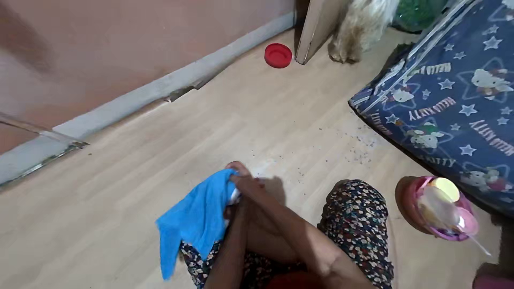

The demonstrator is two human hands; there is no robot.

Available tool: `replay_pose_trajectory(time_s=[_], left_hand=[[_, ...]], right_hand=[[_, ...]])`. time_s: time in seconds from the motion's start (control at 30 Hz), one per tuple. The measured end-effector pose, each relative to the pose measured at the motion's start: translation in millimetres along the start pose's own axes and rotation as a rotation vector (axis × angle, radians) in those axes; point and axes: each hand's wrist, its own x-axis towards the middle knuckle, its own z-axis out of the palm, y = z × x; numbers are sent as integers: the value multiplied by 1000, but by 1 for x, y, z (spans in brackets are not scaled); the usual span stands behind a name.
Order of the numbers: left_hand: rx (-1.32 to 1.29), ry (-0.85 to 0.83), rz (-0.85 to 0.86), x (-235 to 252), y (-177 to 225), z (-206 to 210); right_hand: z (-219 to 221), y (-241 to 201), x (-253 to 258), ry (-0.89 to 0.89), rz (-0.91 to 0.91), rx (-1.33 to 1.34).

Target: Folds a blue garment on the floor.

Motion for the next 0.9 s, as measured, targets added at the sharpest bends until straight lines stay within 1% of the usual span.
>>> replay_pose_trajectory(time_s=[0.03,0.07,0.1,0.13,0.17,0.2,0.27,0.3,0.37,0.43,0.47,0.5,0.53,0.63,0.67,0.7,0.77,0.8,0.87,0.9], left_hand=[[37,-46,-19,2,5,8],[70,-65,-3,7,3,12],[134,-119,58,15,-7,8],[258,-188,167,32,-27,-2],[379,-237,284,46,-41,-8],[429,-260,348,57,-50,-10],[496,-305,365,65,-55,-6],[558,-334,357,66,-54,-3],[713,-402,346,64,-52,-2],[852,-417,331,60,-51,0],[917,-410,318,58,-50,2],[963,-399,314,56,-49,4],[996,-384,317,54,-49,6],[1034,-352,323,52,-47,9],[1025,-337,330,51,-46,8],[992,-316,355,50,-46,7],[846,-264,459,52,-50,7],[761,-249,499,53,-54,8],[627,-261,519,57,-59,10],[583,-283,526,59,-60,11]], right_hand=[[-19,-2,-7,79,38,38],[-38,-4,-15,157,113,97],[-54,1,-21,258,164,173],[-69,12,-28,343,216,233],[-85,29,-34,394,258,255],[-98,46,-41,414,313,241],[-120,82,-60,398,450,95],[-128,97,-70,401,482,-5],[-135,112,-89,500,460,-169],[-135,110,-101,609,404,-275],[-134,109,-102,619,350,-326],[-133,108,-102,576,277,-391],[-131,109,-101,489,213,-459],[-117,118,-94,241,105,-675],[-113,120,-94,190,98,-709],[-109,121,-93,199,71,-709],[-108,117,-91,333,-7,-556],[-112,109,-91,347,20,-418],[-122,94,-93,285,128,-50],[-124,90,-95,265,134,162]])
